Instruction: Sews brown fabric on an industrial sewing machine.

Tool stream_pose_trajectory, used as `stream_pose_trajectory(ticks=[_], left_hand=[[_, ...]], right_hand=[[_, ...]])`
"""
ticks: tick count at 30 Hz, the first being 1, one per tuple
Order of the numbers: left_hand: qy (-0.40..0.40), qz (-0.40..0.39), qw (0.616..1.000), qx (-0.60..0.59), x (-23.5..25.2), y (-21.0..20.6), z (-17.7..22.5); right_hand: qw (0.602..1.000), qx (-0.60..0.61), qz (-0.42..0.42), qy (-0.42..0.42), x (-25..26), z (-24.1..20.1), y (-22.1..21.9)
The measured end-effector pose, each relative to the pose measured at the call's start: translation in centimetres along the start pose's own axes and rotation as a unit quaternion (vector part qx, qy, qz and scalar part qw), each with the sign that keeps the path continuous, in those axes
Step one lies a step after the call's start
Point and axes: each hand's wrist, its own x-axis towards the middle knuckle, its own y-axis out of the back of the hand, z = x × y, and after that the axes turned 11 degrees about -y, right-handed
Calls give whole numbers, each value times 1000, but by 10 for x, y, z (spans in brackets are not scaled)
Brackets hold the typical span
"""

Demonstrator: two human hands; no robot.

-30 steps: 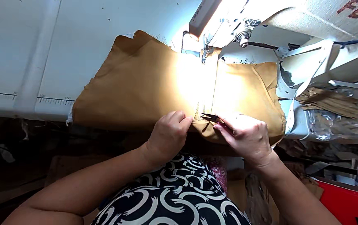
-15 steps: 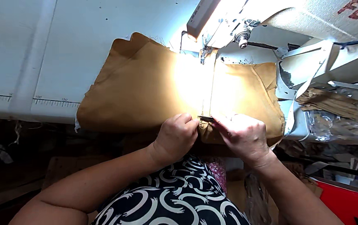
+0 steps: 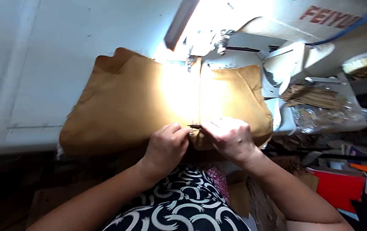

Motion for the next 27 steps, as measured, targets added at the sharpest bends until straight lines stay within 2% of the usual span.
stream_pose_trajectory(ticks=[5,10,13,16,18,20,21,23,25,27], left_hand=[[22,-45,999,7,3,16,-3],[36,-76,996,4,5,19,-16],[57,-82,995,14,9,18,-16],[56,-50,997,27,14,13,-17],[65,-38,997,25,16,11,-18],[101,-47,994,15,18,12,-17],[121,-56,991,11,20,14,-16],[145,-66,987,2,21,16,-13],[133,-52,990,6,20,15,-12],[120,-34,992,13,19,14,-11]], right_hand=[[996,35,56,-57,-12,18,8],[977,-26,94,-189,-26,82,44],[949,-56,74,-301,-37,136,64],[929,-55,56,-362,-47,189,61],[919,-61,20,-388,-49,208,55],[907,-63,-11,-416,-41,206,49],[909,-60,4,-413,-35,199,45],[927,-42,85,-362,-20,171,34],[955,5,163,-246,-2,134,21],[975,88,162,-127,19,96,8]])
